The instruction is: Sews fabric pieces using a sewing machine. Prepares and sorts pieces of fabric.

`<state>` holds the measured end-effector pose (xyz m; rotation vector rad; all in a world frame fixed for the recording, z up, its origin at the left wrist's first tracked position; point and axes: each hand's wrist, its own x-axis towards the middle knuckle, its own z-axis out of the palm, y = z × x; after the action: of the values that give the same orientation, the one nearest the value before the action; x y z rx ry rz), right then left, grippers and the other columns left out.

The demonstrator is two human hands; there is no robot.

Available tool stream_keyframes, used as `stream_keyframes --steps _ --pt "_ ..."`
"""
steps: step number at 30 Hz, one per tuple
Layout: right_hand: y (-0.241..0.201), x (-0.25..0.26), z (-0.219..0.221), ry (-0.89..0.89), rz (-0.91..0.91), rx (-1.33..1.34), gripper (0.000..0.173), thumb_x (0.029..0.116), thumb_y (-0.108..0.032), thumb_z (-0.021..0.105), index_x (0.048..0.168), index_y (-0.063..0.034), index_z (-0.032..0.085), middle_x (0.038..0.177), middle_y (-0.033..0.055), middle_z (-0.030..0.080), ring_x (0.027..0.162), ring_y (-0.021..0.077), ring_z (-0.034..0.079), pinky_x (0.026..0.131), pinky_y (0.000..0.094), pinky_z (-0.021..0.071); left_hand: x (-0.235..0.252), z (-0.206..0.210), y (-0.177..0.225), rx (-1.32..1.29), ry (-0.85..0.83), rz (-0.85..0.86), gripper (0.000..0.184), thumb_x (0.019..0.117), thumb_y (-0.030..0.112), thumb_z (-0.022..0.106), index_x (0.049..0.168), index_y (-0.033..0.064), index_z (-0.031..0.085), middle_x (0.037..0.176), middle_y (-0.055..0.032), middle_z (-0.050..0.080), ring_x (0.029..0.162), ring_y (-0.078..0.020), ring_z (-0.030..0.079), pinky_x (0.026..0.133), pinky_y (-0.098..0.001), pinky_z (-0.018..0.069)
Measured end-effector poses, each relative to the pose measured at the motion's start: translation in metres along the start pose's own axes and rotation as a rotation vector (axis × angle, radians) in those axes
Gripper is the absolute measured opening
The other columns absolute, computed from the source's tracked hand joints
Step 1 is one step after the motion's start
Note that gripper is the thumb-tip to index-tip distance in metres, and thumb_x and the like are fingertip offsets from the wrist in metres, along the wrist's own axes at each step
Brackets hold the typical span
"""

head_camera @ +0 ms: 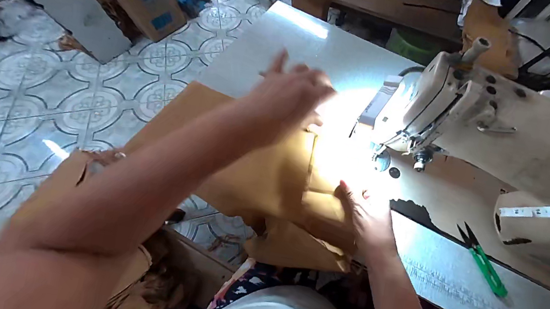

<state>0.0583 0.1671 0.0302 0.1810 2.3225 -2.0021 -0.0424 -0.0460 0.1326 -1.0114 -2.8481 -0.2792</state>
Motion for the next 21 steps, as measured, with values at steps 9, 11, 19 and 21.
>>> stream_keyframes --steps 9,11,19,21 --pt "0.007 0.005 -0.013 -0.056 0.080 -0.060 0.023 0.0957 -0.011 0.070 0.115 0.0013 0.067 0.097 0.0094 0.071 0.090 0.0118 0.069 0.082 0.0305 0.0594 0.019 0.117 0.030 -0.256 0.036 0.144 0.025 0.0996 0.023 0.064 0.119 0.0086 0.072 0.118 -0.0127 0.070 0.116 -0.0303 0.064 0.100 -0.0489 0.0507" --pt "0.001 -0.008 -0.016 -0.116 0.160 -0.013 0.038 0.0899 -0.010 0.076 0.123 0.0018 0.063 0.104 0.0099 0.070 0.095 0.0119 0.069 0.086 0.0300 0.0593 0.020 0.127 0.029 -0.274 0.089 0.144 0.016 0.0965 0.022 0.069 0.105 0.0089 0.072 0.108 -0.0109 0.069 0.110 -0.0295 0.064 0.097 -0.0495 0.0509" --pt "-0.027 -0.061 -0.002 -0.103 0.004 0.074 0.077 0.0950 -0.013 0.070 0.157 0.0043 0.027 0.133 0.0124 0.065 0.111 0.0071 0.069 0.095 0.0214 0.0577 0.033 0.084 0.027 -0.353 0.029 0.057 0.015 0.0963 0.020 0.068 0.102 0.0065 0.073 0.088 -0.0113 0.071 0.085 -0.0285 0.070 0.076 -0.0512 0.0559" --pt "-0.014 -0.054 0.000 -0.049 -0.113 -0.121 0.068 0.0960 -0.018 0.069 0.151 0.0069 0.038 0.133 0.0161 0.065 0.114 0.0063 0.067 0.097 0.0208 0.0544 0.042 0.075 0.029 -0.321 -0.034 0.040 0.015 0.0964 0.021 0.068 0.103 0.0075 0.073 0.086 -0.0129 0.071 0.083 -0.0315 0.070 0.073 -0.0552 0.0544"
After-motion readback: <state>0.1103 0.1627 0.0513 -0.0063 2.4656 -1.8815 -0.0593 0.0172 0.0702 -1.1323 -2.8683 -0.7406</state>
